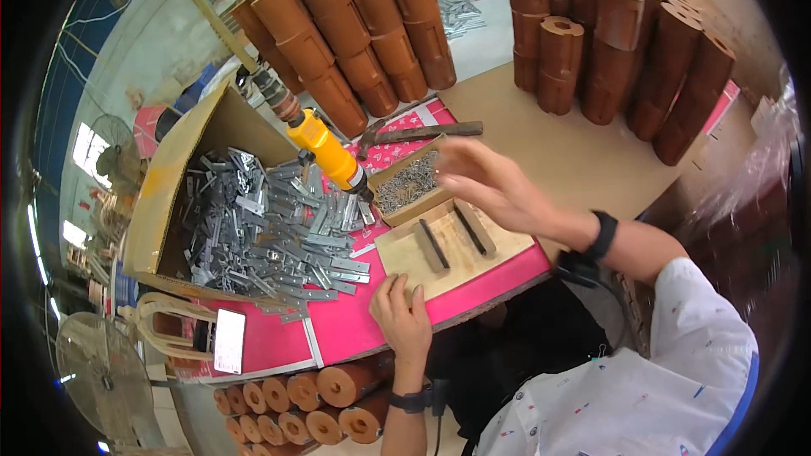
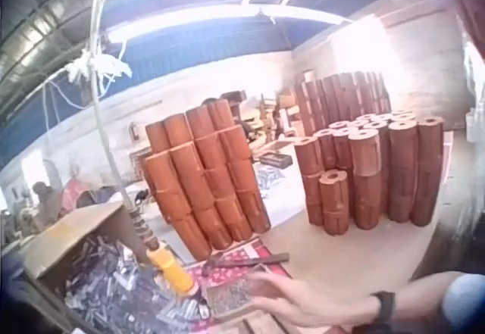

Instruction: Attaching metal L-brackets to cylindrical wooden furniture legs using an electric screwdriver.

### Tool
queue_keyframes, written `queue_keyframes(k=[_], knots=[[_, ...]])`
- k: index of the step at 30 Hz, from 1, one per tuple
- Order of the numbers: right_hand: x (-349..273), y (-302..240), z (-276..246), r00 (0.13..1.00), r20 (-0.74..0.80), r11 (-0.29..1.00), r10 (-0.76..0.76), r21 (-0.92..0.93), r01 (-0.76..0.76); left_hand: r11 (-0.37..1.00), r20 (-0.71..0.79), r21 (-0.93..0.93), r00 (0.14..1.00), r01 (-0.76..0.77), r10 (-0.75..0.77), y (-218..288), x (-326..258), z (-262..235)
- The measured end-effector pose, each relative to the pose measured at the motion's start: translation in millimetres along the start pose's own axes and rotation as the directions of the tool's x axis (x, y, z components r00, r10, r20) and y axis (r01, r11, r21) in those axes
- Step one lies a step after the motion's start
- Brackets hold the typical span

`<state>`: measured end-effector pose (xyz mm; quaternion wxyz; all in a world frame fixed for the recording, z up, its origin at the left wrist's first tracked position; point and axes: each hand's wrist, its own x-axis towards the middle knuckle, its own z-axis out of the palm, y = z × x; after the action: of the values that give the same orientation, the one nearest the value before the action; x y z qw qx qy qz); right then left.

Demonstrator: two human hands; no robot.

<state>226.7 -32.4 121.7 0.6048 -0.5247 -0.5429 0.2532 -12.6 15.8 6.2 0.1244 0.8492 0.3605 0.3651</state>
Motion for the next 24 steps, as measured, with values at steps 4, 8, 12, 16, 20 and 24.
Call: queue_keyframes(k=[4,8,12,16,20,24], knots=[[74.6,-17.2,37.1,0.965,-0.06,0.912,-0.254,-0.348,0.218,0.999,-0.032,-0.04,0.999,0.031,-0.032,13.1,-10.5,4.9],[113.5,7.8,103.6,0.928,-0.149,0.884,-0.342,-0.385,0.264,0.995,-0.046,-0.035,0.994,0.096,-0.098,1.2,-14.5,3.3],[121.2,0.9,111.4,0.925,-0.255,0.916,-0.281,-0.358,0.18,0.996,-0.022,-0.038,0.997,0.077,-0.078,2.7,-16.8,-0.3],[106.3,-2.1,88.6,0.917,-0.25,0.923,-0.312,-0.306,0.231,0.996,-0.04,-0.048,0.996,0.074,-0.075,1.5,-16.4,2.1],[64.0,-27.9,30.7,0.944,-0.147,0.939,-0.294,-0.226,0.258,0.999,-0.037,-0.007,0.998,0.044,-0.044,1.4,-14.1,2.3],[13.4,-53.1,-25.5,0.981,-0.101,0.977,-0.167,-0.149,0.151,0.997,-0.022,-0.023,0.997,0.072,-0.072,8.4,-11.4,2.7]])
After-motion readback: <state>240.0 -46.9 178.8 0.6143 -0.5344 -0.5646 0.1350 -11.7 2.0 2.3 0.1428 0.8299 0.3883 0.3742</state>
